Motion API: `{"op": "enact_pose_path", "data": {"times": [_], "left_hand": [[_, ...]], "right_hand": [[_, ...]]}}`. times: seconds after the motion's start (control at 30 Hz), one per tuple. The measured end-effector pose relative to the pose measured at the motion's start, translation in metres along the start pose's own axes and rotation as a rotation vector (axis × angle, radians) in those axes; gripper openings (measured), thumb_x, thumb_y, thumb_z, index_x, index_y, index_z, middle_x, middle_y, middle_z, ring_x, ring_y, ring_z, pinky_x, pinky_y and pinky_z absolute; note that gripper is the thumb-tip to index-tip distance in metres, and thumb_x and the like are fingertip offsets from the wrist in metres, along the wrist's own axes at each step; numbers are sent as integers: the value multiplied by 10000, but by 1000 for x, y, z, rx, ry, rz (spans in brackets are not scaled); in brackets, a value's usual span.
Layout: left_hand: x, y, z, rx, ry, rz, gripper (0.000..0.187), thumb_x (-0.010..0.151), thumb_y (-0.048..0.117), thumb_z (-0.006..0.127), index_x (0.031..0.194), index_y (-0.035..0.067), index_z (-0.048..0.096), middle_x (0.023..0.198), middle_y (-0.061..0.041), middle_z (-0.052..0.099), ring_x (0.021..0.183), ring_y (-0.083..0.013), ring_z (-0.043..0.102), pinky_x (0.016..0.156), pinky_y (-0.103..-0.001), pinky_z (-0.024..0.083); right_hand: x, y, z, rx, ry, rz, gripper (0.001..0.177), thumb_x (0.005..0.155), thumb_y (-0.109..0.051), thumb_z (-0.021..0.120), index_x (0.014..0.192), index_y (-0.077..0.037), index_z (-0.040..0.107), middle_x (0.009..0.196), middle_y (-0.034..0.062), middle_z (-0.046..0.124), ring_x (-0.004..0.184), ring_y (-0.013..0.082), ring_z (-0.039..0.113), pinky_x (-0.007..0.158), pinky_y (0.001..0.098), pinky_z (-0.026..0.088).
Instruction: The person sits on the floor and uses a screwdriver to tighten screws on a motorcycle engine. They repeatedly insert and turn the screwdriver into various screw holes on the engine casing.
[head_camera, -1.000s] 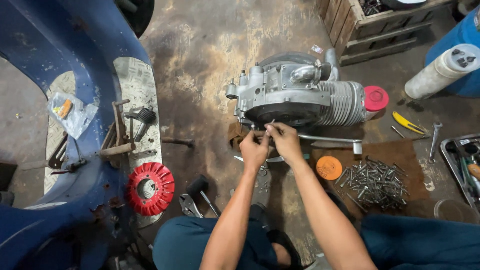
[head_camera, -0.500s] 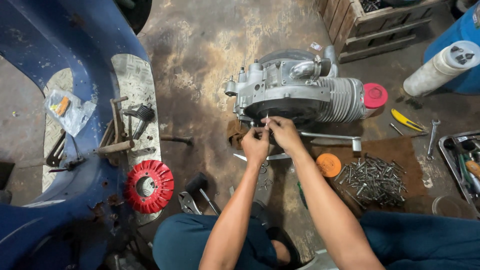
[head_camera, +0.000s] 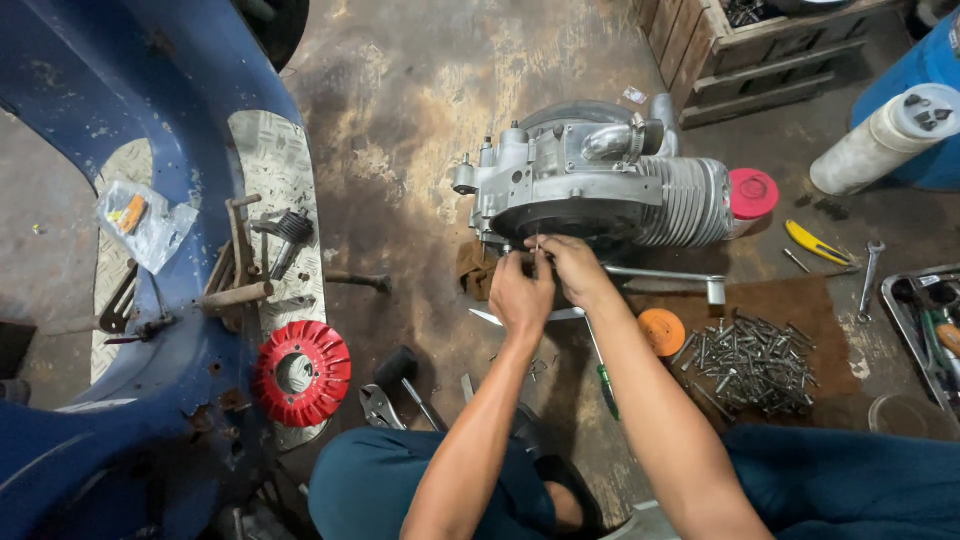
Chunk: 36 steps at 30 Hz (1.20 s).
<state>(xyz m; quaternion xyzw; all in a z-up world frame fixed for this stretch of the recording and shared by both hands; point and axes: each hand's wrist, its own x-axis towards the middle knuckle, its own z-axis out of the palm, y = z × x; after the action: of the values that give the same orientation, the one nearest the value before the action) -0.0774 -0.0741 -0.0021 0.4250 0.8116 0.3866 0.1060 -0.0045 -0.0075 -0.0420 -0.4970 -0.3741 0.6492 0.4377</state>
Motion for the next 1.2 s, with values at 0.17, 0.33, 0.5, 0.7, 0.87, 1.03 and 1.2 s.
{"op": "enact_pose_path", "data": {"times": [0.17, 0.33, 0.5, 0.7, 0.87, 1.03, 1.2], "left_hand": [[11, -24, 27, -195, -193, -357, 281, 881, 490, 672, 950, 235, 768, 906, -71, 778, 1004, -356, 725, 836, -498, 577], [13, -27, 43, -923, -186, -660, 215, 918, 179, 725, 1098, 83, 657, 751, -77, 729, 602, -118, 668, 501, -222, 536], [17, -35, 41, -811, -245, -698, 252, 927, 313, 675, 1044, 91, 649, 767, -109, 756, 626, -159, 714, 534, -286, 583], [7, -26, 9, -551, -131, -380, 454, 944, 474, 593, 1083, 66, 736, 1045, -243, 731, 1041, -423, 691, 949, -481, 528], [-7, -19, 13, -411, -66, -57, 299, 872, 409, 729, 993, 135, 722, 819, -176, 741, 823, -388, 737, 711, -437, 578], [0, -15, 18, -328, -2, -105, 326, 1010, 336, 562, 870, 80, 709, 745, -229, 706, 796, -449, 713, 682, -513, 550], [19, -39, 48, -990, -349, -767, 298, 990, 228, 533, 833, 31, 692, 633, -54, 634, 513, -142, 600, 457, -272, 534]], "right_hand": [[-5, -15, 4, 148, 14, 150, 165, 920, -181, 695, 952, -55, 797, 794, 60, 707, 714, 186, 620, 662, 336, 485], [-6, -18, -1, 214, -51, 333, 211, 908, -304, 692, 968, -115, 766, 690, -31, 583, 540, 108, 473, 496, 266, 353], [8, 1, -4, 208, -116, 316, 150, 912, -298, 736, 979, -165, 748, 773, -14, 647, 589, 146, 548, 532, 287, 404], [-1, -10, -4, 252, -134, 276, 157, 951, -209, 709, 1009, -78, 775, 878, 19, 719, 741, 135, 627, 650, 261, 502], [22, 18, -12, 201, -115, 250, 145, 946, -230, 721, 960, -102, 788, 790, 35, 729, 678, 155, 667, 636, 298, 543], [21, 19, -14, 244, -138, 266, 162, 915, -249, 781, 1004, -114, 784, 793, 12, 705, 638, 146, 611, 582, 283, 479], [-5, -3, -11, 255, -214, 317, 238, 962, -290, 685, 1086, -93, 736, 776, -36, 562, 644, 102, 507, 546, 247, 377]]}}
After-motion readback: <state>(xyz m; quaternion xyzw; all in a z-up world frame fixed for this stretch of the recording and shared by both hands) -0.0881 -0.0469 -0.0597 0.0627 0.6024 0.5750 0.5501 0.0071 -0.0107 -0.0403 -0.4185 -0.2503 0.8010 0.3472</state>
